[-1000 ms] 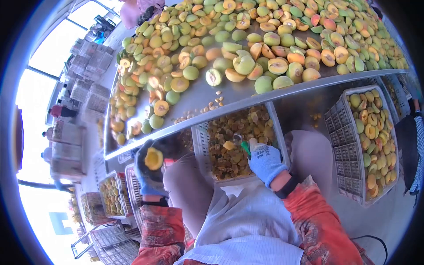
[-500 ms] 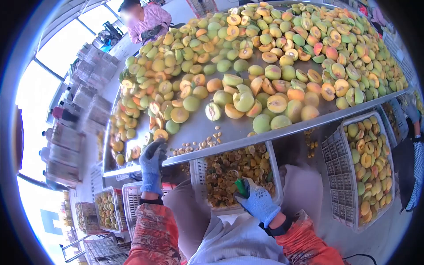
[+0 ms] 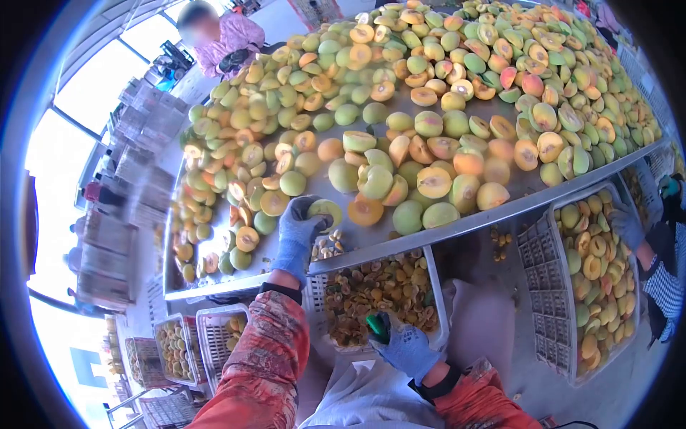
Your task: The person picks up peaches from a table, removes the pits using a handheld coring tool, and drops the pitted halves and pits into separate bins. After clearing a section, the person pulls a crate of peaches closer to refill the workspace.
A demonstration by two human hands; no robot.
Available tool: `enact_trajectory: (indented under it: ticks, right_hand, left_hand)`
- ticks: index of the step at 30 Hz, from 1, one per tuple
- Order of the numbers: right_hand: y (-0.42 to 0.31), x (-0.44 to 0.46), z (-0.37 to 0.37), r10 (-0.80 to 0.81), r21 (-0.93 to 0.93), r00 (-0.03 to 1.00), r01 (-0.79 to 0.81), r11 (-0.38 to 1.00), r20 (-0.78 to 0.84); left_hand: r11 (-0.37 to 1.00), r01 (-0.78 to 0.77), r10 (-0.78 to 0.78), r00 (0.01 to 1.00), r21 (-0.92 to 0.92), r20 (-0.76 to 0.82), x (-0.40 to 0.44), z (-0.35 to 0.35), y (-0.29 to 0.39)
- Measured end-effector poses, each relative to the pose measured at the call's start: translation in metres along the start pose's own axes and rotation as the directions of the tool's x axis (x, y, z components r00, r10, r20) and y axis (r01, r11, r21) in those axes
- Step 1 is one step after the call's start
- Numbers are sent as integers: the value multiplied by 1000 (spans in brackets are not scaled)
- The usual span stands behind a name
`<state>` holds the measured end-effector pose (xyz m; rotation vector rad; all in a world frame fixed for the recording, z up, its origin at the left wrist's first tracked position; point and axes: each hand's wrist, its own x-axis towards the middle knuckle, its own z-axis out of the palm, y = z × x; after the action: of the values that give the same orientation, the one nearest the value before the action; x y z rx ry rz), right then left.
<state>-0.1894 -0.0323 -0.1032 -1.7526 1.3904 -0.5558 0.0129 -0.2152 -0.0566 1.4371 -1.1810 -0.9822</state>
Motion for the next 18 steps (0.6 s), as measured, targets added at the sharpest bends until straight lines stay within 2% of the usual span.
enact_trajectory:
  ticks: [1, 2, 3, 4, 5, 6, 10, 12, 13, 15, 18]
  right_hand:
    - [-1, -2, -5, -10, 0, 1000, 10, 1000, 0]
    - [0, -3, -11, -82, 56, 995, 85, 995, -57]
    - [-6, -4, -14, -149, 112, 982, 162, 980, -112]
    - [-17, -5, -18, -157, 119, 983, 168, 979, -96]
    - [-34, -6, -25, -196, 148, 968, 220, 964, -159]
    - [-48, -9, -31, -227, 172, 948, 268, 948, -223]
    - [-84, -27, -28, -286, 200, 923, 340, 919, -256]
    - [-92, -35, -27, -326, 48, 925, 341, 939, -196]
    - [-95, -37, -26, -353, 57, 904, 376, 925, -241]
    - [-98, -42, -27, -358, 15, 905, 371, 929, -232]
    - [-100, -45, -28, -383, -61, 893, 380, 923, -235]
  left_hand:
    - [929, 179, -176, 984, -326, 37, -22, -4, 34]
    - [930, 171, -173, 985, -324, 24, -40, -11, 48]
    - [856, 215, -211, 975, -470, 62, -59, -20, 56]
    - [756, 258, -244, 964, -601, 106, -77, -28, 61]
    - [757, 258, -254, 963, -600, 94, -95, -35, 64]
    - [733, 313, -280, 948, -603, 153, -112, -40, 65]
    - [620, 421, -313, 907, -662, 283, -168, -41, 64]
    - [566, 425, -353, 899, -706, 258, -185, -40, 67]
    - [569, 425, -323, 903, -704, 284, -189, -41, 65]
    - [565, 405, -258, 914, -719, 312, -195, -40, 66]
    - [552, 470, -277, 883, -689, 380, -199, -41, 67]
